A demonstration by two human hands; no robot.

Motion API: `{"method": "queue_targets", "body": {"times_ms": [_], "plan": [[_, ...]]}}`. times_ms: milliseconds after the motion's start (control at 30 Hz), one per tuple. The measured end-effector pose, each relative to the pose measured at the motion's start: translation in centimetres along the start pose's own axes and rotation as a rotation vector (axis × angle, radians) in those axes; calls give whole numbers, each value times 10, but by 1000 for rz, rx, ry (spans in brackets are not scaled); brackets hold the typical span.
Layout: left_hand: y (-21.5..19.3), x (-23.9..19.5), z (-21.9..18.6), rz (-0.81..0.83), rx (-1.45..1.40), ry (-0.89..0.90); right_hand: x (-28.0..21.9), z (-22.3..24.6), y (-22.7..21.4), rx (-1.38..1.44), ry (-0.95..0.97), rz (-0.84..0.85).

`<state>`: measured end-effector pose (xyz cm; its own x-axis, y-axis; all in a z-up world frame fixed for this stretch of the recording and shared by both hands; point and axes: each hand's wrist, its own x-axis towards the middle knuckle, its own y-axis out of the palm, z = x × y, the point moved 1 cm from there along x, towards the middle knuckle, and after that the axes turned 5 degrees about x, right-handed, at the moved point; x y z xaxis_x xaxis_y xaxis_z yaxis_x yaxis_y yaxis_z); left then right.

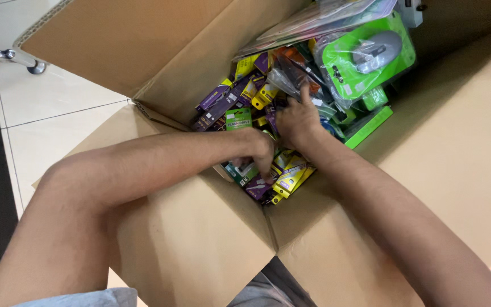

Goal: The person sits on the floor and sorts small yellow and purple boxes of electronic accessories out of a large cardboard box. They arrange the boxes into neat stacks on the tiled floor, separating them by type and color.

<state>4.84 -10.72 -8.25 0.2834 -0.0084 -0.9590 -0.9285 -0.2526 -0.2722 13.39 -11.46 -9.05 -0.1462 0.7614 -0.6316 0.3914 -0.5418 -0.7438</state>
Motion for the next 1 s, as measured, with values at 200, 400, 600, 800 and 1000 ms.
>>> {"method": "queue_targets", "body": {"times_ms": [200,400,600,800,1000], "plan": [[-4,-15,-34,-106,96,221,13,11,1,59,52,4],[-6,3,-24,-309,76,27,3,7,-8,73,117,-38],[6,-51,17,-72,-425,-22,-55,21,-57,165,74,-23],[25,-136,77,-415,-987,-66,-24,33,-20,103,117,36],[38,-147,101,-996,-1120,-61,-34,-7,-35,568,53,31]]}}
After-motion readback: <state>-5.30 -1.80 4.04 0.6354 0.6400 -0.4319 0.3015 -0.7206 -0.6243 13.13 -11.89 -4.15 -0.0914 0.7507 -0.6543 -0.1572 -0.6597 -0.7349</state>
